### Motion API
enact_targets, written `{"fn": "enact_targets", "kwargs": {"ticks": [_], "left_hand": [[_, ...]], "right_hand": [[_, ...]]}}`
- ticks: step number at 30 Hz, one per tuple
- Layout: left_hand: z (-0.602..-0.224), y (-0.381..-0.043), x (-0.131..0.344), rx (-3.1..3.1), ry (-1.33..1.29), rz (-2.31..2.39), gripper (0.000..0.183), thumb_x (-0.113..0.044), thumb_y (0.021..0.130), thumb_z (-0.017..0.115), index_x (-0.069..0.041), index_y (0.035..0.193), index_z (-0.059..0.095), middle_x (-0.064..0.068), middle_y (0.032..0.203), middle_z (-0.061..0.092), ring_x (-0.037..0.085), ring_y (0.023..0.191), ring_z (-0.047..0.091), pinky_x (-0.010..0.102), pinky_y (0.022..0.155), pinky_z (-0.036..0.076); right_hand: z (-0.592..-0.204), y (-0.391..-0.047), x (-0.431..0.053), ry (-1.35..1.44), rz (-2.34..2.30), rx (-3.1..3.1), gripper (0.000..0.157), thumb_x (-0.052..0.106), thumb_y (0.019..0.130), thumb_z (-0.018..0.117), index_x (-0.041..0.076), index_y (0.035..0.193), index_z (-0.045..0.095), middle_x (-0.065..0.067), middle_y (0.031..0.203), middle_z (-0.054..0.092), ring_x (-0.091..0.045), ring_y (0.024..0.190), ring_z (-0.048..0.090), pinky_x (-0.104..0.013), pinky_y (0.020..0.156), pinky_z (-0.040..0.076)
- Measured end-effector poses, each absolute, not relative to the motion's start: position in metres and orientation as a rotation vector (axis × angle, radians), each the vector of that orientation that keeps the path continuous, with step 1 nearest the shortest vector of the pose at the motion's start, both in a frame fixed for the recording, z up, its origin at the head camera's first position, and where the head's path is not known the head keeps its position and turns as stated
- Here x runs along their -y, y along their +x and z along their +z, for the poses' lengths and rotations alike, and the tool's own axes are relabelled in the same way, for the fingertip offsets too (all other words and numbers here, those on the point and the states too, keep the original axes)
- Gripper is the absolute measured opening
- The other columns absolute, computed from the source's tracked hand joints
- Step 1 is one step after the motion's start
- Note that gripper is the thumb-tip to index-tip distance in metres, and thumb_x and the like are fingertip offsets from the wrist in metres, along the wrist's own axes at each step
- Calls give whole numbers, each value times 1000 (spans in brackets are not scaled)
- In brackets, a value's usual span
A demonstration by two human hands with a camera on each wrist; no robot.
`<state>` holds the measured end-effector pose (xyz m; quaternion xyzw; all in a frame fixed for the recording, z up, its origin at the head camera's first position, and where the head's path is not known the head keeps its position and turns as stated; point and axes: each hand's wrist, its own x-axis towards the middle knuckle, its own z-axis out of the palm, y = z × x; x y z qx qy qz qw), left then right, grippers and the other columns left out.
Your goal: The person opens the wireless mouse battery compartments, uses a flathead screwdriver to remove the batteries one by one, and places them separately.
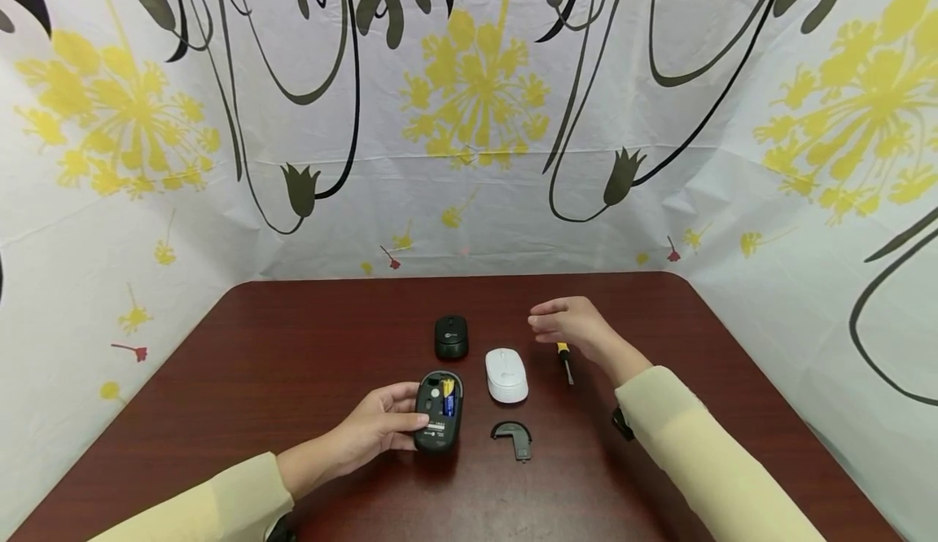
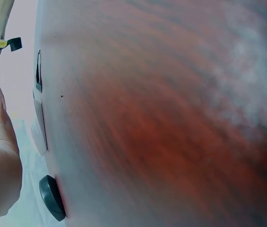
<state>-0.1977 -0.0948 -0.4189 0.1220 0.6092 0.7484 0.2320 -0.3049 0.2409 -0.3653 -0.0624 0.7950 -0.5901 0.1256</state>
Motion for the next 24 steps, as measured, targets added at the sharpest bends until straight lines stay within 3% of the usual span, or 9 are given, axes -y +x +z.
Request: {"fn": "enact_targets", "kwargs": {"ticks": [8,17,24], "left_hand": [[-421,-198,94,-1671,332,2061,56,-1,87,67,9,137,43,20,117,62,29,97,65,41,77,58],[-421,-199,92,-1681,311,2043,56,-2,87,67,9,137,43,20,118,62,27,97,66,41,76,59],[-421,-199,91,-1684,314,2038,56,-2,87,67,9,137,43,21,117,62,27,96,66,41,76,59]], "right_hand": [[-366,-284,-214,-381,-1786,-2173,47,11,89,71,-11,127,54,-23,123,60,-38,112,59,-52,94,48],[-373,-271,-187,-604,-1703,-2043,38,11,89,70,-9,120,60,-21,110,64,-36,104,62,-46,85,55],[-378,-266,-178,-749,-1624,-1977,43,8,87,70,-14,122,56,-24,106,64,-23,90,66,-40,81,57]]}}
